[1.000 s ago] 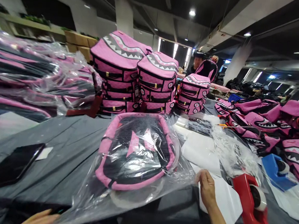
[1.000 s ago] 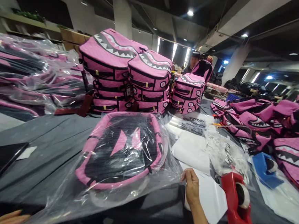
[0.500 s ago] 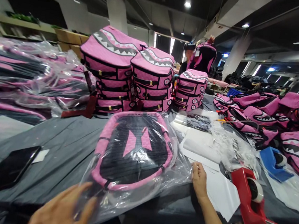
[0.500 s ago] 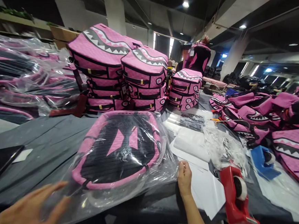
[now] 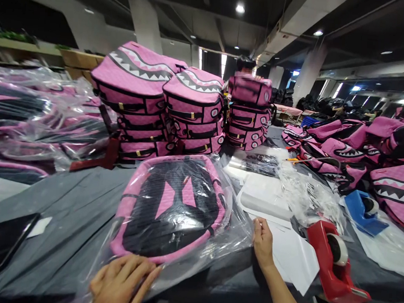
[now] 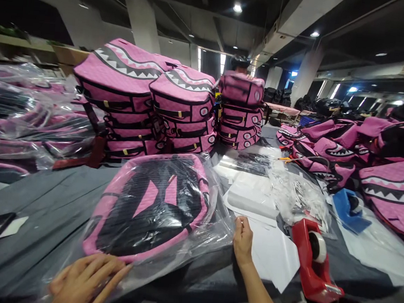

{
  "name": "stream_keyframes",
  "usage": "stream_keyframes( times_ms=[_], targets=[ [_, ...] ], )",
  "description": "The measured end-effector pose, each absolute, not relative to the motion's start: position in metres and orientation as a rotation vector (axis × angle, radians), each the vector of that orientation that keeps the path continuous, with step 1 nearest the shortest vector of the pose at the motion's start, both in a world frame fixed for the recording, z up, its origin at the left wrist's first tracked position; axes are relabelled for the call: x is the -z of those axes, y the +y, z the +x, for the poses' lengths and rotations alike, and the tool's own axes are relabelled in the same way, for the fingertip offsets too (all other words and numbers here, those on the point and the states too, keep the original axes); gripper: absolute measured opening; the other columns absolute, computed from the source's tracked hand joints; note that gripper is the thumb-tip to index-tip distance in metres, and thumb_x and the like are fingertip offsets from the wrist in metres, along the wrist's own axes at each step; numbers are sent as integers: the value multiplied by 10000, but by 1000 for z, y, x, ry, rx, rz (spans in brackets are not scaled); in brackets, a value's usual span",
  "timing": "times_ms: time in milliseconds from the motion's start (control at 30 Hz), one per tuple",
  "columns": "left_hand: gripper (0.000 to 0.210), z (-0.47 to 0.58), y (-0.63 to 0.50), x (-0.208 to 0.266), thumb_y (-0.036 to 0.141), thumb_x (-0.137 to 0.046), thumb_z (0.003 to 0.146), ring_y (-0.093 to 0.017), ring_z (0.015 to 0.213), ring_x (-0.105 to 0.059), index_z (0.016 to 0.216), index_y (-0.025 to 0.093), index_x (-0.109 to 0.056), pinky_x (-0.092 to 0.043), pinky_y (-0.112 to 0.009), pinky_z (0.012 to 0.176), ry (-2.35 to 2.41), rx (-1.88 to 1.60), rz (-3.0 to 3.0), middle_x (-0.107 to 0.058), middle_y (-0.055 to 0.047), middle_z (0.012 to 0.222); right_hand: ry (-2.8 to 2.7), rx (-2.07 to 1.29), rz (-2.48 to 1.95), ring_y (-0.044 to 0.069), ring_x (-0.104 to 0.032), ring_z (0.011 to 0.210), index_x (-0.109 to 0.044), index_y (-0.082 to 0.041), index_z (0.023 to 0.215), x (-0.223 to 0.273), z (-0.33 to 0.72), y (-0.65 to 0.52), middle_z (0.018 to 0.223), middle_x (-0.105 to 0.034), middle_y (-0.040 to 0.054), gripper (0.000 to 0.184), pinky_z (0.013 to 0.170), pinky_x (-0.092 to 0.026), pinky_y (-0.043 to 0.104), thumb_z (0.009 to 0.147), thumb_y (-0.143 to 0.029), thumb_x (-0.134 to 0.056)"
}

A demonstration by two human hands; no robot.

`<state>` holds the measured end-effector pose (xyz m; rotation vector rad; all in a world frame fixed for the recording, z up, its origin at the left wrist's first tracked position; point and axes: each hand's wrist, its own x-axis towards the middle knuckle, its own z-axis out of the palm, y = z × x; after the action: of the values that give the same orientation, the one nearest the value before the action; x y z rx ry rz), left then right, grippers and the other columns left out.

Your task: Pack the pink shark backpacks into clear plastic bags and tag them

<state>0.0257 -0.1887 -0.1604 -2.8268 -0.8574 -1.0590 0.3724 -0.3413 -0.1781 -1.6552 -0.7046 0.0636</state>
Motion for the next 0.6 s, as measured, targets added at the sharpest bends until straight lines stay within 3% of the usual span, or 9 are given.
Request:
stream_keyframes(
  times_ms=[133, 300, 433, 600],
  targets=[
    [324, 46, -165, 128, 524, -503, 954, -263, 945, -616, 830, 323, -726, -339, -456, 938, -862, 1066, -2962, -737, 9, 880, -696, -42, -1691, 141, -420, 516, -584, -212, 904, 184, 376, -342, 581, -463, -57, 524, 524, -379, 252, 951, -704, -411],
    [510, 69, -141, 95, 665, -478, 879, -207, 752, -571, 599, 253, -589, -434, -339, 741, -1105, 631, -3548, -634, 5, 694, -675, -120, -1775, 156, -438, 490, -550, -232, 833, 185, 380, -342, 520, -434, -67, 545, 523, -387, 268, 911, -751, -405],
    [481, 70, -141, 94, 645, -490, 845, -215, 770, -563, 587, 247, -567, -444, -338, 755, -1193, 558, -3576, -629, -5, 691, -690, -279, -1798, 157, -444, 453, -534, -236, 768, 177, 382, -338, 482, -432, -68, 560, 507, -401, 278, 860, -780, -439],
    [511, 68, -144, 98, 688, -476, 834, -216, 767, -563, 592, 249, -573, -451, -338, 737, -1185, 629, -3586, -622, -8, 688, -728, -287, -1824, 183, -560, 498, -604, -213, 813, 154, 395, -362, 593, -586, -9, 567, 515, -460, 293, 815, -773, -515]
  ],
)
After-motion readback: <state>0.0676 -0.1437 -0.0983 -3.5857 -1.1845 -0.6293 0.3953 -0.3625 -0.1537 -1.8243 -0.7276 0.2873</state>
